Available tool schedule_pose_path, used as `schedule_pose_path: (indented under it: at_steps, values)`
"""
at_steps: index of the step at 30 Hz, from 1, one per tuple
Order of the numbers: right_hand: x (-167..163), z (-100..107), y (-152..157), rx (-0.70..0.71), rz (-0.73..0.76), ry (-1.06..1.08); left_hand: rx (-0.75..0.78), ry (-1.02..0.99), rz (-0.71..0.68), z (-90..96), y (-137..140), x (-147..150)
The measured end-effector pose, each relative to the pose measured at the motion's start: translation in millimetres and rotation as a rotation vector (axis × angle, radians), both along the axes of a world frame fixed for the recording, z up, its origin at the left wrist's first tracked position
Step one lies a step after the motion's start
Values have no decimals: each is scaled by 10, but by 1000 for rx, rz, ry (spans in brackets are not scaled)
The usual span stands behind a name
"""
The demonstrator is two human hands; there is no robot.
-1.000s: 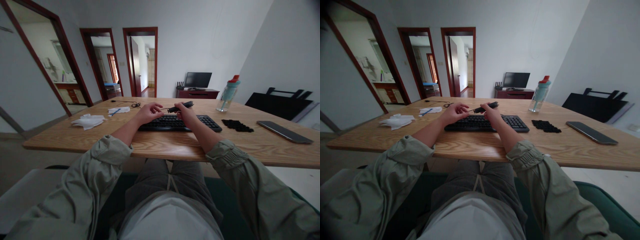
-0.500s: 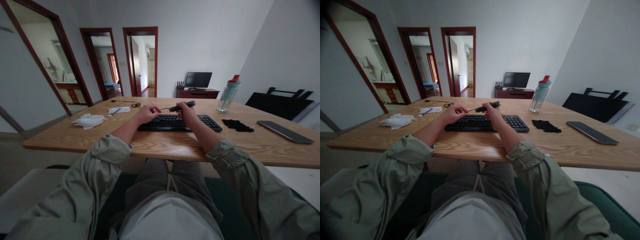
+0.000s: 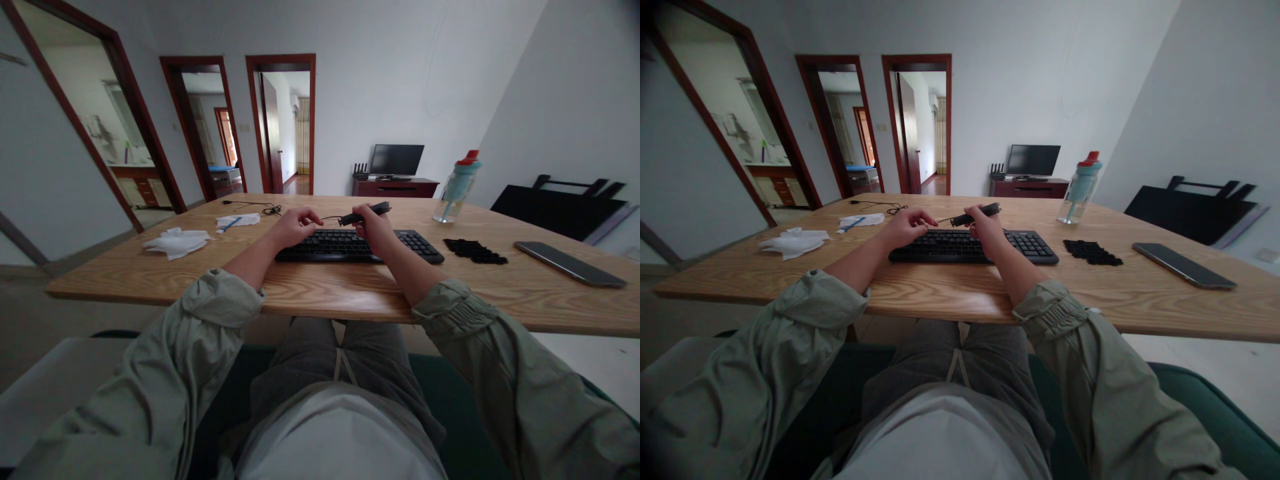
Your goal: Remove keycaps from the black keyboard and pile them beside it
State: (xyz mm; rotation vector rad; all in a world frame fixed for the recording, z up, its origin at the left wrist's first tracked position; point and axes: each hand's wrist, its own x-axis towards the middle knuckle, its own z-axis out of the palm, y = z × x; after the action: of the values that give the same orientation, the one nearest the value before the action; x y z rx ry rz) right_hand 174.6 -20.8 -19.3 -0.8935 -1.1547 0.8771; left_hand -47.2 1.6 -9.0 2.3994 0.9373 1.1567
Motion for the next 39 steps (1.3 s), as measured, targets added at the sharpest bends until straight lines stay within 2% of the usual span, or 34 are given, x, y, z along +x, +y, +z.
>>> schedule_pose_path:
  at_steps: [8,14,21,31,35,39]
  values:
    - [-13,16,-19,-6,-20,24,-45,-59,-47,-30,6,28]
    - [-19,24,-38,-25,56,40,29,1,18,-15,-3,1]
    - [-20,8,-44,-19,108,31,35,19,57,-22,7,-10]
    - [-26,-1,-27,-12,54,-4,-83,1,-76,-1,11,8]
    - [-26,-31,-15,1,25,-69,1,42,-5,-5,-6,-5]
    - [-98,-69,5,85,-8,-292,146,57,24,-10,-25,2]
